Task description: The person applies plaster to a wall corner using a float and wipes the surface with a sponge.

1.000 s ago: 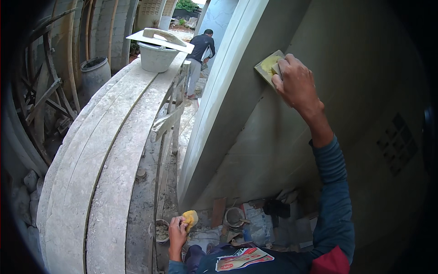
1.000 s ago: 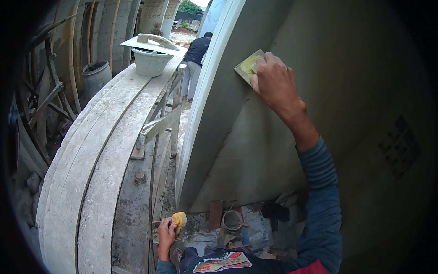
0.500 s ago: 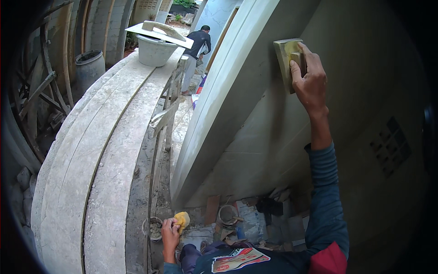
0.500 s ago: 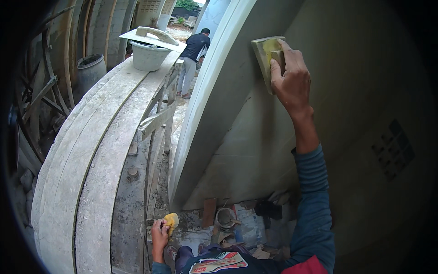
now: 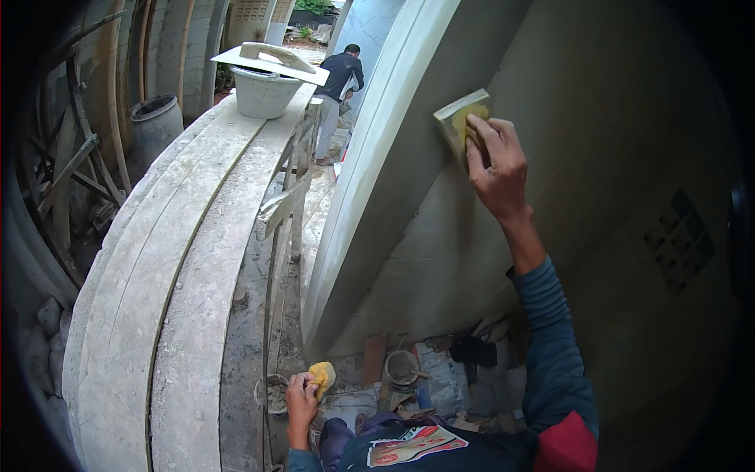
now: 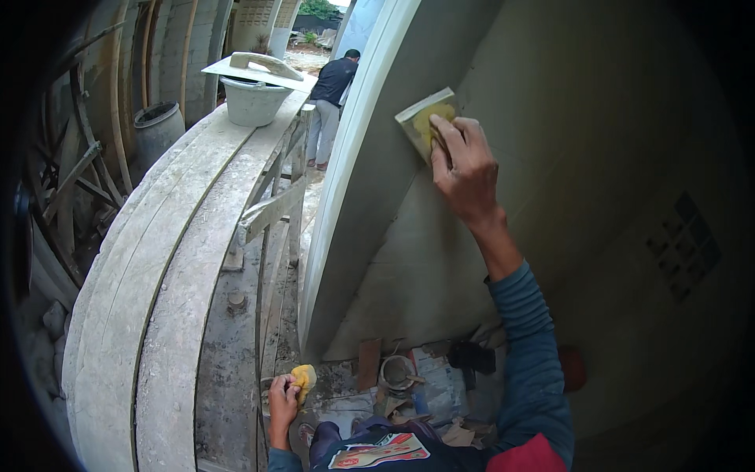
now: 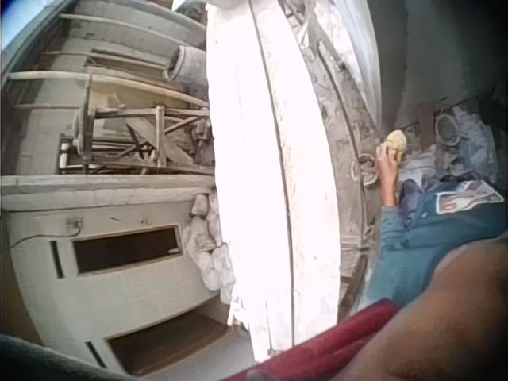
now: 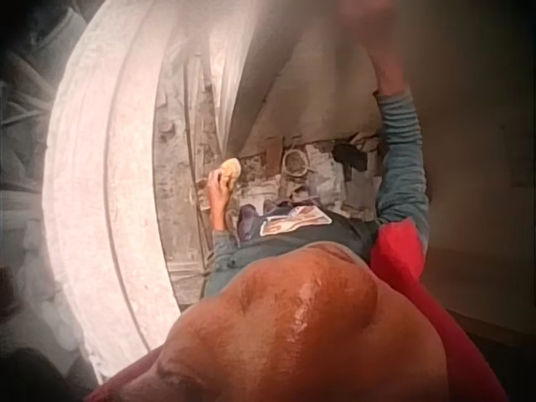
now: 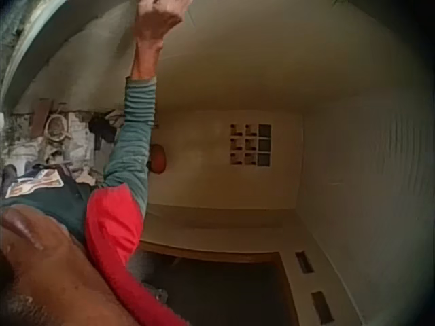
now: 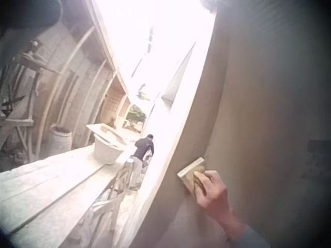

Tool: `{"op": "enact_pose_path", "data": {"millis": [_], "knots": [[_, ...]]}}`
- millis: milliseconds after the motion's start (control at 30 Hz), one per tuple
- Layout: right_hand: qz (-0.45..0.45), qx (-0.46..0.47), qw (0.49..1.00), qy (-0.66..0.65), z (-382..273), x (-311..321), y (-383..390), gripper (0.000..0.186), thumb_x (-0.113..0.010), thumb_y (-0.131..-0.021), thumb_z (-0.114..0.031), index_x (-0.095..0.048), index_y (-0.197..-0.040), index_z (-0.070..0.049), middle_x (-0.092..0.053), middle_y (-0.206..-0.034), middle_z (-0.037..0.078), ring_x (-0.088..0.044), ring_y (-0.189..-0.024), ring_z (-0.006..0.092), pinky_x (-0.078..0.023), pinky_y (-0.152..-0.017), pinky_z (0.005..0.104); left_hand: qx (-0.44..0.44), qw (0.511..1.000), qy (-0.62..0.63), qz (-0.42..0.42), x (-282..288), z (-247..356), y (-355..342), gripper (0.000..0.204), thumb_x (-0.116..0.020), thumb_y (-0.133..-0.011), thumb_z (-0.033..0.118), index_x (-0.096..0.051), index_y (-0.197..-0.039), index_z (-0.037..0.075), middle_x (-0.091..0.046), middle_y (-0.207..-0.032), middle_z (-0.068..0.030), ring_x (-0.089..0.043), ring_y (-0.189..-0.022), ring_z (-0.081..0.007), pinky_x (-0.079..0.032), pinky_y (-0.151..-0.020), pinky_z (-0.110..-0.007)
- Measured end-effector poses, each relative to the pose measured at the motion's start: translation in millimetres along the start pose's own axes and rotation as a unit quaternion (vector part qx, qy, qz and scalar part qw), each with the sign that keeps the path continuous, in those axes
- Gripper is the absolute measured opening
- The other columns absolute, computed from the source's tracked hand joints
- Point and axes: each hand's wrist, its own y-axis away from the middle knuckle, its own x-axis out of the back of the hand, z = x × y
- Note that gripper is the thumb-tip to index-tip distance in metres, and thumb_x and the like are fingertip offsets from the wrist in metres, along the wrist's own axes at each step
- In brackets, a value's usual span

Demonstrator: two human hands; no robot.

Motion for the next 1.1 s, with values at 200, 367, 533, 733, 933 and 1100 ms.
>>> {"op": "enact_pose_path", "data": {"millis": [200,367,533,733,933,1100], "knots": [[0.019,0.02,0.997,0.067,28,-20,-42,0.033,-0.067,-0.081,-0.002,-0.064,-0.114,-0.004,-0.059,-0.098,0.013,-0.062,-0.086,0.0317,-0.053,-0.073,0.0409,-0.01,1.0,-0.005,-0.009,-5,12,-4,0.017,-0.06,-0.08,-0.004,-0.062,-0.097,-0.005,-0.063,-0.093,-0.0193,-0.063,-0.088,-0.034,-0.049,-0.08,-0.039],[-0.114,0.035,0.992,-0.035,-21,-28,58,0.034,-0.068,-0.079,0.0,-0.065,-0.113,-0.004,-0.058,-0.096,0.014,-0.062,-0.086,0.0324,-0.053,-0.073,0.0412,-0.009,1.0,0.006,-0.003,-5,14,-6,0.016,-0.061,-0.081,-0.003,-0.062,-0.097,-0.004,-0.063,-0.094,-0.0192,-0.062,-0.088,-0.0349,-0.049,-0.08,-0.04],[-0.062,-0.074,0.989,-0.11,-19,3,33,0.033,-0.068,-0.08,-0.002,-0.066,-0.113,-0.004,-0.061,-0.097,0.014,-0.064,-0.087,0.0285,-0.054,-0.074,0.0363,-0.006,1.0,-0.003,-0.005,3,10,-3,0.016,-0.063,-0.081,-0.002,-0.063,-0.097,-0.003,-0.063,-0.094,-0.0194,-0.062,-0.089,-0.0374,-0.048,-0.081,-0.042],[-0.086,-0.382,0.781,-0.487,7,21,-15,0.027,-0.063,-0.091,-0.011,-0.065,-0.112,0.006,-0.067,-0.098,0.01,-0.067,-0.082,0.0171,-0.054,-0.077,0.0278,-0.021,0.999,-0.019,0.018,5,12,0,0.019,-0.063,-0.078,-0.003,-0.063,-0.097,-0.004,-0.065,-0.093,-0.0191,-0.063,-0.088,-0.0351,-0.05,-0.081,-0.04],[-0.095,-0.458,0.493,-0.734,77,0,-23,0.029,-0.046,-0.099,-0.013,-0.06,-0.115,0.008,-0.068,-0.101,0.013,-0.071,-0.084,0.0188,-0.062,-0.075,0.033,-0.019,1.0,-0.014,0.004,-4,8,1,0.019,-0.063,-0.078,-0.003,-0.063,-0.097,-0.004,-0.065,-0.093,-0.0193,-0.064,-0.089,-0.0348,-0.05,-0.08,-0.039],[-0.105,-0.466,0.468,-0.744,59,-3,-20,0.029,-0.048,-0.1,-0.013,-0.058,-0.118,0.008,-0.068,-0.102,0.014,-0.071,-0.087,0.0201,-0.063,-0.075,0.0358,-0.02,1.0,-0.015,0.016,-4,7,3,0.019,-0.063,-0.079,-0.004,-0.062,-0.097,-0.004,-0.065,-0.093,-0.0191,-0.064,-0.087,-0.0341,-0.05,-0.08,-0.039]]}}
